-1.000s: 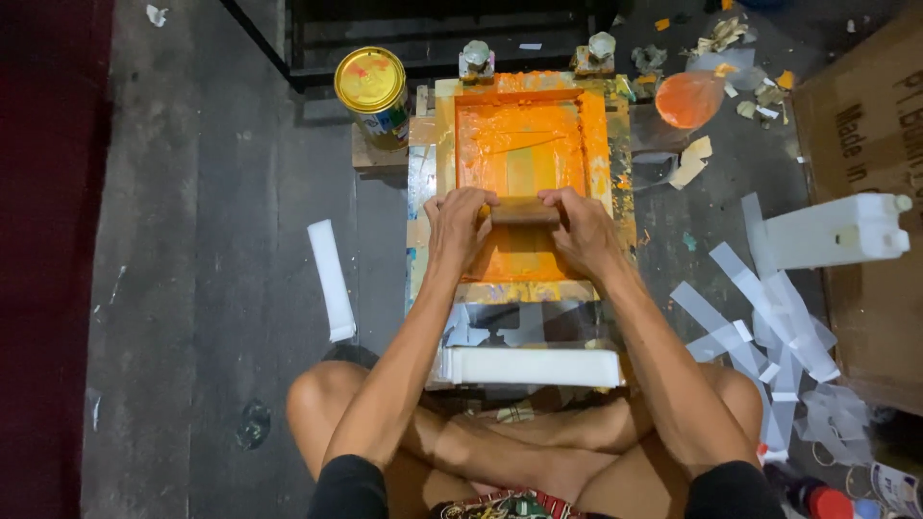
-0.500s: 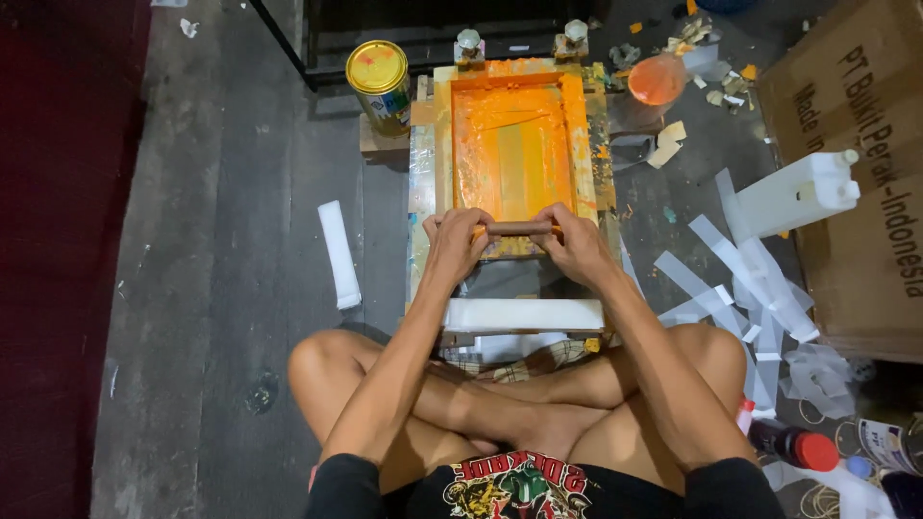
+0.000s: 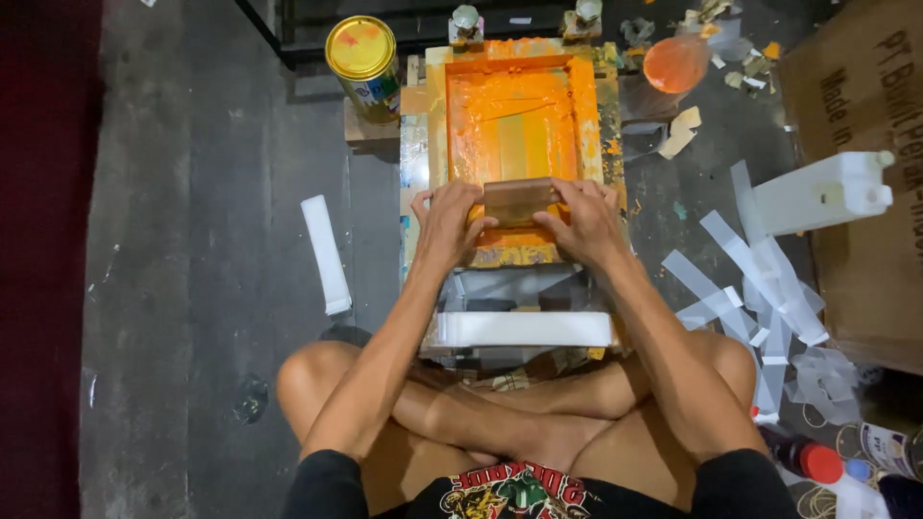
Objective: The person sits cross-legged on the floor and uses a squeegee to spread orange ink across a screen printing frame. They then lift the frame to reveal a white rectangular object underneath, which they inspect and handle with their hands.
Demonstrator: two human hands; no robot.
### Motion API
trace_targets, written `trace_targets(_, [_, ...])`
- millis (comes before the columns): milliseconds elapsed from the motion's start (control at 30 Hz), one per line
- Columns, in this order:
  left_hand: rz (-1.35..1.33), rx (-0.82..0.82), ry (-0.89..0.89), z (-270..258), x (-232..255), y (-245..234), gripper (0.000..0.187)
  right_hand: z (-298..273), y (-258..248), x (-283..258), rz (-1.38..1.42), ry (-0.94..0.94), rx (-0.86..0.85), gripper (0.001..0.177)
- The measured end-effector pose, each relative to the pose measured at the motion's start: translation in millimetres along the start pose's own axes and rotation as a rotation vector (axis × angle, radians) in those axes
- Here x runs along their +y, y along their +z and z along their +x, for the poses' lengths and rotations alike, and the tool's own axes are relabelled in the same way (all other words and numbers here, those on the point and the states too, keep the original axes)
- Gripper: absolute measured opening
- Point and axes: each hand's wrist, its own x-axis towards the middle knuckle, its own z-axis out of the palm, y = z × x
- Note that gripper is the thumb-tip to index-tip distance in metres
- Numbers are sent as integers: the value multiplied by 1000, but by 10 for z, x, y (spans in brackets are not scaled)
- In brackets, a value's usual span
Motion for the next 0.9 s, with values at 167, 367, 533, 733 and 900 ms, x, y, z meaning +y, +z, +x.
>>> trace_targets(167, [31,24,14,439,-154,2,30,463,-25,108,-2,35,-72,53])
trace_targets(367, [71,129,45,946,-387,120,33,973,-32,157,13,8,19,45])
trace_targets(533, [17,281,70,1148,-496,253,25,1170,107,239,19,-70,180,15])
trace_targets(733, [71,272,71,1008,-535,286,32,1006,63,142,3,-91,116,22])
trace_targets(900, [82,197,42,612,-627,501,32,627,-85,-60,3,-63,-4,26])
